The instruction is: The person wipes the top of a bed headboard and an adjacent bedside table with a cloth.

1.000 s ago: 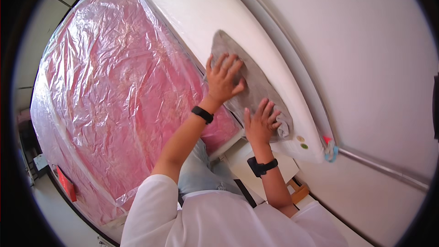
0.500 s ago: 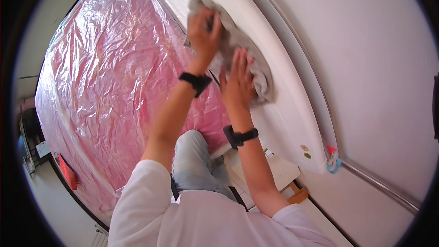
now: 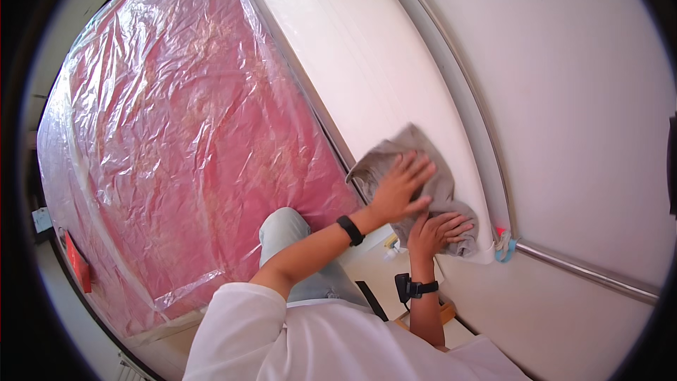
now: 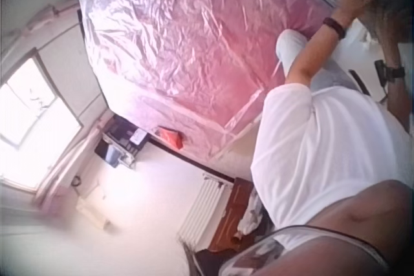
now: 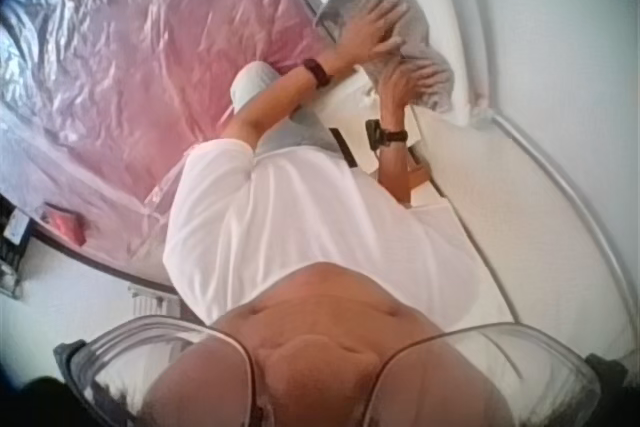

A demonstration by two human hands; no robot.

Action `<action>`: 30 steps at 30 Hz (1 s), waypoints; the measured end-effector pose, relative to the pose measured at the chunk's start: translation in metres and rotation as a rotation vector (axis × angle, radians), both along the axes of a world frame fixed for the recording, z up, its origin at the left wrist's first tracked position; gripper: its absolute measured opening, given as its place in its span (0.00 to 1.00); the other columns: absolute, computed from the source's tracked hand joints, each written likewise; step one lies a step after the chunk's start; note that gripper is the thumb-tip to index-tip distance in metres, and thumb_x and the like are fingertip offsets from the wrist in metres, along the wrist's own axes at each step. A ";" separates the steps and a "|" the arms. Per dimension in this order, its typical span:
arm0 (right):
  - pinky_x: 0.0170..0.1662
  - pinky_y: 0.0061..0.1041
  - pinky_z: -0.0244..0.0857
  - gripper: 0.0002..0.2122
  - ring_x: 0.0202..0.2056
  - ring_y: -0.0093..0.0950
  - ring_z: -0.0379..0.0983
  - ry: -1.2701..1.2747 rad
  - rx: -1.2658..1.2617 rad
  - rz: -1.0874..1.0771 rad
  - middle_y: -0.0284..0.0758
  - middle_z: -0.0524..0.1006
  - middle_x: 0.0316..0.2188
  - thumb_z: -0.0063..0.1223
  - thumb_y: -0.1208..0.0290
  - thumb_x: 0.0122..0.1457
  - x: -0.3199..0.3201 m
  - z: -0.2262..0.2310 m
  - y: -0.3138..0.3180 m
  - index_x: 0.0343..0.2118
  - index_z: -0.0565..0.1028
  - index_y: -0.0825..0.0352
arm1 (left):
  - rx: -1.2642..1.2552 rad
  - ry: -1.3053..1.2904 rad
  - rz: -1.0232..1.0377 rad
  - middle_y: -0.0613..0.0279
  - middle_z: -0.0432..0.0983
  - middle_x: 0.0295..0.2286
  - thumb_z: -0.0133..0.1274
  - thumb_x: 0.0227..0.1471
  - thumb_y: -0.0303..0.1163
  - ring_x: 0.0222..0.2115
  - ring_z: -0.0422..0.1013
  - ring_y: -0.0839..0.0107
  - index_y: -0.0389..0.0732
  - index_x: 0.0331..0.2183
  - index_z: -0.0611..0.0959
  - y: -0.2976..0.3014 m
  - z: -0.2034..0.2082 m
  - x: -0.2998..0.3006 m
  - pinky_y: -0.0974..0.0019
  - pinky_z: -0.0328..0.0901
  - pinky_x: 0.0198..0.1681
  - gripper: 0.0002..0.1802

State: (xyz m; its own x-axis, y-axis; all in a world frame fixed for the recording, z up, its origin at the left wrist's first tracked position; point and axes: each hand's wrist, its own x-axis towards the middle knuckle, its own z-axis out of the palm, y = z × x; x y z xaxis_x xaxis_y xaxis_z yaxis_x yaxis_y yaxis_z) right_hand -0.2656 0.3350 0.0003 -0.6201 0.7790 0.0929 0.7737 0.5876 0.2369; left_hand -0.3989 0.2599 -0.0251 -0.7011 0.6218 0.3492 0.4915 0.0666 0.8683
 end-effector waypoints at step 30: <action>0.57 0.66 0.48 0.30 0.62 0.60 0.50 -0.522 0.022 0.081 0.51 0.61 0.59 0.47 0.50 0.61 0.028 0.018 -0.009 0.54 0.66 0.76 | 0.125 0.014 0.099 0.51 0.46 0.66 0.45 0.57 0.50 0.67 0.38 0.47 0.44 0.64 0.59 0.024 -0.091 0.100 0.30 0.31 0.63 0.38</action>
